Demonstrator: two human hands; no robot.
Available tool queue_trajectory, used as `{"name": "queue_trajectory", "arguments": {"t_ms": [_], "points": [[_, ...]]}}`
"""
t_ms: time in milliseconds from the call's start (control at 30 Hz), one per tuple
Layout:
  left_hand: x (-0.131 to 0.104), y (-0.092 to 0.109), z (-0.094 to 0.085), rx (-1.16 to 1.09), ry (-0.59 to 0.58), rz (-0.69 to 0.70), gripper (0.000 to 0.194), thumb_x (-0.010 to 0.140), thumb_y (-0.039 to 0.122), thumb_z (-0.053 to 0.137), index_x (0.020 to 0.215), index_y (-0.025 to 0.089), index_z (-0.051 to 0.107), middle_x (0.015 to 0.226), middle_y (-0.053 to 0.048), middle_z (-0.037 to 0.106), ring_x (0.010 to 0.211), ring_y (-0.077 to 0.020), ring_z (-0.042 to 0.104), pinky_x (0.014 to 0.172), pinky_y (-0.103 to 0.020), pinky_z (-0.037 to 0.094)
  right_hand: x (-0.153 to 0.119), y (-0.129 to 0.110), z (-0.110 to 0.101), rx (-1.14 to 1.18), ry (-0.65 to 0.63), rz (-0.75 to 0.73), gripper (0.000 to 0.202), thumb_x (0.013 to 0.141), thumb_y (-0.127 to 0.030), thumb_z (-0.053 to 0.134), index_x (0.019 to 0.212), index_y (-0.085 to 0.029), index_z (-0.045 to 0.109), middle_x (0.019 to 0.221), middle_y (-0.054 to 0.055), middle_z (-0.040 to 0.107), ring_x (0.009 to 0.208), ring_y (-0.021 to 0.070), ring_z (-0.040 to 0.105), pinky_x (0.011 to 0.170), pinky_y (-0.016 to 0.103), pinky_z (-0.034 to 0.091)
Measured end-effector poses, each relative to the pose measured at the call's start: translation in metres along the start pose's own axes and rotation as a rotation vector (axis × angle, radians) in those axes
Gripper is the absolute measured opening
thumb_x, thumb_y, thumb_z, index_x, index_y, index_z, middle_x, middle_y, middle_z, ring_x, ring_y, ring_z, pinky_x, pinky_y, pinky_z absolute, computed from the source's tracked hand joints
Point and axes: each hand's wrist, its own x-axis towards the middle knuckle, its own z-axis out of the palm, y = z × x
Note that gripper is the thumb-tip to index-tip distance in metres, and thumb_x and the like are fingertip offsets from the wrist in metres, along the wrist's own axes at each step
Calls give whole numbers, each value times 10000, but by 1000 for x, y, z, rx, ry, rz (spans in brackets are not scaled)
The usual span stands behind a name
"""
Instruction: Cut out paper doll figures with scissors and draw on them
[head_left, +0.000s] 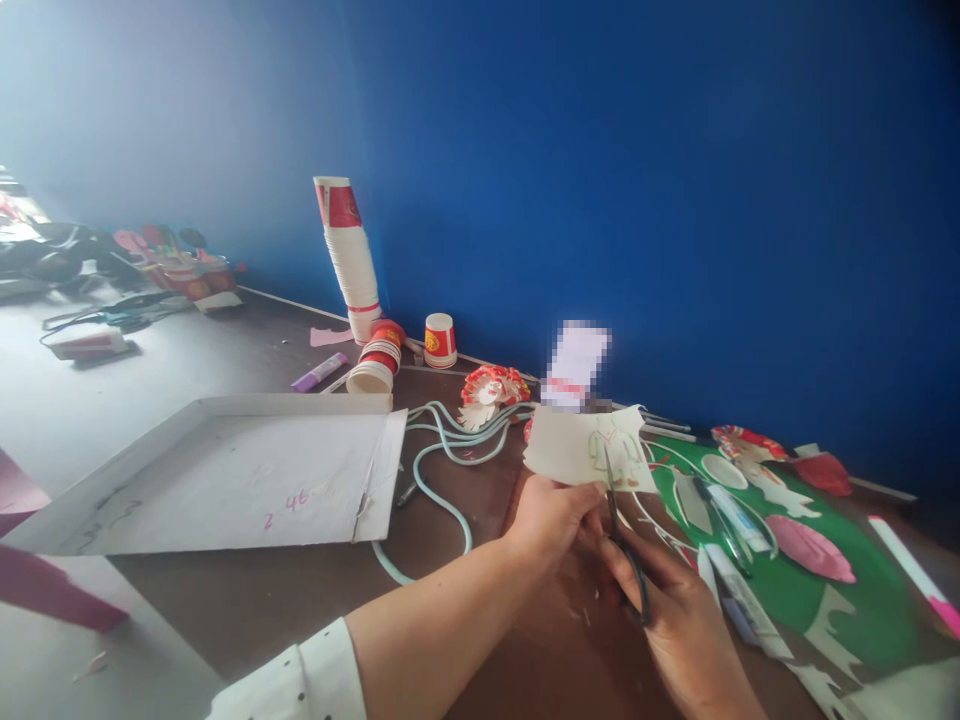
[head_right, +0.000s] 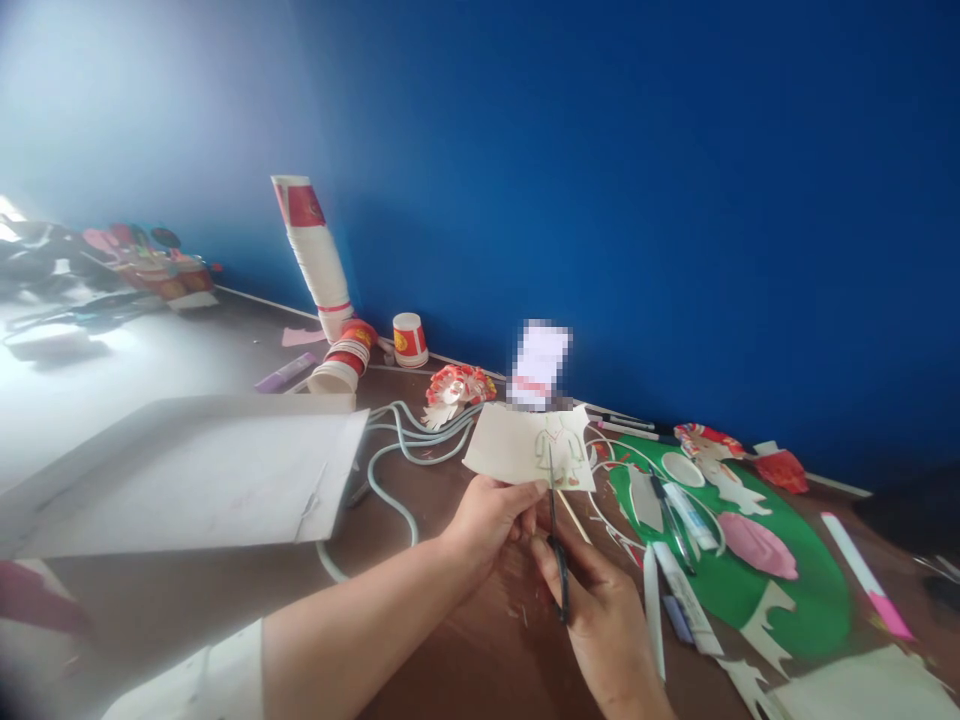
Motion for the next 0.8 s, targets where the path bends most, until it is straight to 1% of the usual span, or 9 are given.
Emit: {"name": "queue_trajectory", "arguments": {"t_ms": [67,100,233,333,433,533,633,700,800], "points": [[1,-1,0,0,6,2,309,701,274,645,454,148,509,403,9,456,388,-63,376,429,-214,267,1,3,1,17,-15,-31,426,782,-467,648,1147,-258,716,898,12,757,875,253,666,778,274,508],[2,-2,0,3,8,2,304,703,268,643,456,149,510,404,10,457,385,-63,374,427,-215,268,1,4,2,21,-19,-38,418,786,-454,649,1152,-261,714,937,14,757,920,261,663,808,278,505],[2,-1,-1,33,-12,12,319,722,272,633,455,151,508,408,6,462,391,-64,373,434,-213,284,1,8,3,15,21,-13,427,777,-460,653,1140,-244,721,955,28,762,970,288,660,812,294,510],[0,0,-2,64,-59,19,328,728,312,644,470,146,528,432,4,478,397,-63,374,440,-213,295,1,7,3,10,47,-38,444,767,-456,659,1147,-233,716,992,40,758,1030,294,641,854,301,496],[0,1,-4,86,-61,28,379,750,400,631,483,143,550,451,-5,497,391,-62,372,441,-216,296,1,6,2,7,69,-55,445,766,-471,646,1140,-241,719,971,34,759,975,277,652,784,277,507],[2,0,-5,103,23,53,508,801,485,552,422,147,521,390,-3,429,377,-65,355,454,-222,298,1,6,1,-19,60,-37,472,779,-495,624,1163,-234,704,828,13,746,798,233,652,680,255,490],[6,-2,-6,83,85,84,498,812,445,529,406,159,497,374,-1,408,379,-70,348,461,-227,296,-1,6,1,-53,51,-3,510,778,-510,630,1188,-212,685,636,-24,663,651,183,593,614,236,451],[6,-2,-6,84,104,105,456,799,395,540,409,165,488,381,3,412,388,-74,350,469,-230,298,-2,5,1,-38,70,18,526,783,-519,625,1199,-201,677,610,-31,632,630,171,572,590,230,437],[3,-1,-4,113,132,127,431,779,363,558,404,169,468,390,8,409,412,-79,371,489,-230,311,-2,6,1,-23,91,41,527,781,-526,624,1198,-207,677,630,-30,626,647,167,572,591,222,440]]}}
